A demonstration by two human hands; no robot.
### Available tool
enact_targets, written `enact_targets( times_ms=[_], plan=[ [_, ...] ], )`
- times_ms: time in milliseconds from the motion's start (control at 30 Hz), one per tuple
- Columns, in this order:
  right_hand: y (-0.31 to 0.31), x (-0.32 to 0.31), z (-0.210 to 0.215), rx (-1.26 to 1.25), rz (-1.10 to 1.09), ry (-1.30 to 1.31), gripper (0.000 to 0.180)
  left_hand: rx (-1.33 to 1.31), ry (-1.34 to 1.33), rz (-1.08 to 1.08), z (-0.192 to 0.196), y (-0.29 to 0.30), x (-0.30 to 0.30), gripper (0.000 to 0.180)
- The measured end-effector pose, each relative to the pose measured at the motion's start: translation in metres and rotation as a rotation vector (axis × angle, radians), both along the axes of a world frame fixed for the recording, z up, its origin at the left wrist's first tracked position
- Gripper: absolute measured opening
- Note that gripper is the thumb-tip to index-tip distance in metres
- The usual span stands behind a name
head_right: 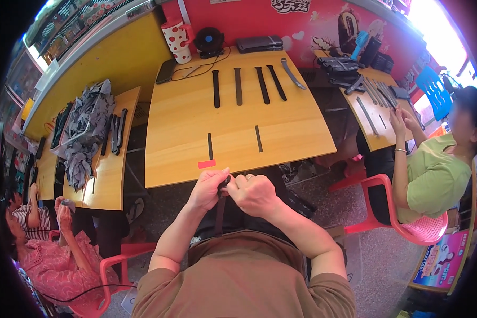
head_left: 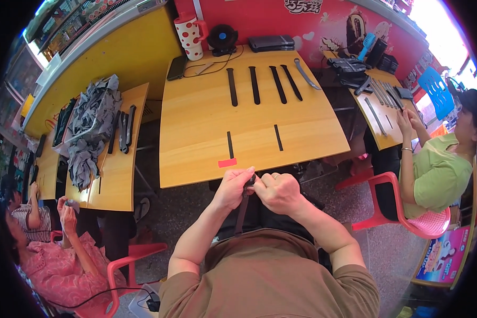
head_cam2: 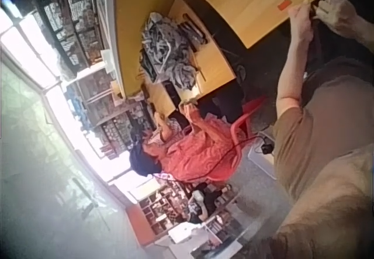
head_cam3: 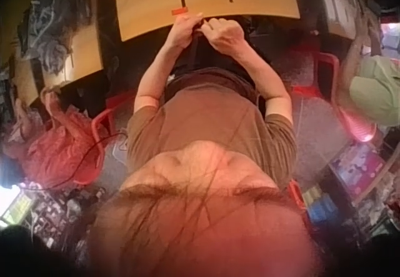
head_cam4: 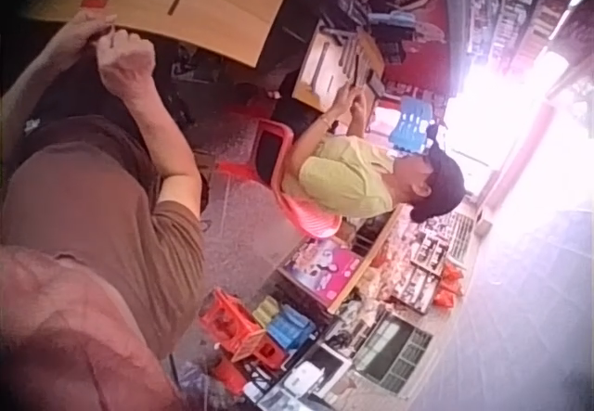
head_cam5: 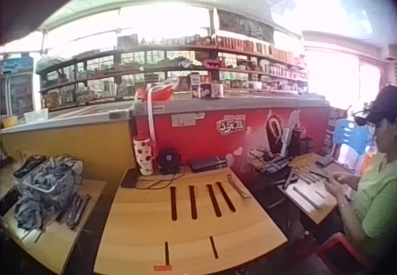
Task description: Manually assembling hardware components onto rubber watch straps at a workshop table.
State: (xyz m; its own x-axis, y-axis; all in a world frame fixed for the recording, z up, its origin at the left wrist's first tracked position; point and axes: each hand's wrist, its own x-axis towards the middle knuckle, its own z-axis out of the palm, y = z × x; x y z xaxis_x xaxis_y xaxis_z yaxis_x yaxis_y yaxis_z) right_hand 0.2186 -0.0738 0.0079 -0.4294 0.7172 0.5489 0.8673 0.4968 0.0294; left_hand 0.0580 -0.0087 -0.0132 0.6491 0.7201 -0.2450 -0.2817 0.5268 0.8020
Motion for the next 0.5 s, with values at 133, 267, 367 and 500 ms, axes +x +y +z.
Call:
enact_targets(
  times_ms=[133,267,367,500],
  plan=[
    [0.001,0.000,0.005,-0.006,-0.064,0.016,0.027,0.088,-0.023,0.043,0.001,0.000,0.000,0.031],
    [0.005,0.005,0.013,-0.024,0.007,0.118,0.027,0.210,-0.010,-0.110,0.000,0.001,-0.010,0.028],
    [0.005,0.004,0.012,-0.040,0.030,0.077,0.025,0.241,0.017,-0.131,0.007,0.000,-0.016,0.028],
    [0.006,0.001,0.011,-0.029,0.046,0.029,0.020,0.243,0.018,-0.095,0.009,-0.001,-0.018,0.030]
  ],
)
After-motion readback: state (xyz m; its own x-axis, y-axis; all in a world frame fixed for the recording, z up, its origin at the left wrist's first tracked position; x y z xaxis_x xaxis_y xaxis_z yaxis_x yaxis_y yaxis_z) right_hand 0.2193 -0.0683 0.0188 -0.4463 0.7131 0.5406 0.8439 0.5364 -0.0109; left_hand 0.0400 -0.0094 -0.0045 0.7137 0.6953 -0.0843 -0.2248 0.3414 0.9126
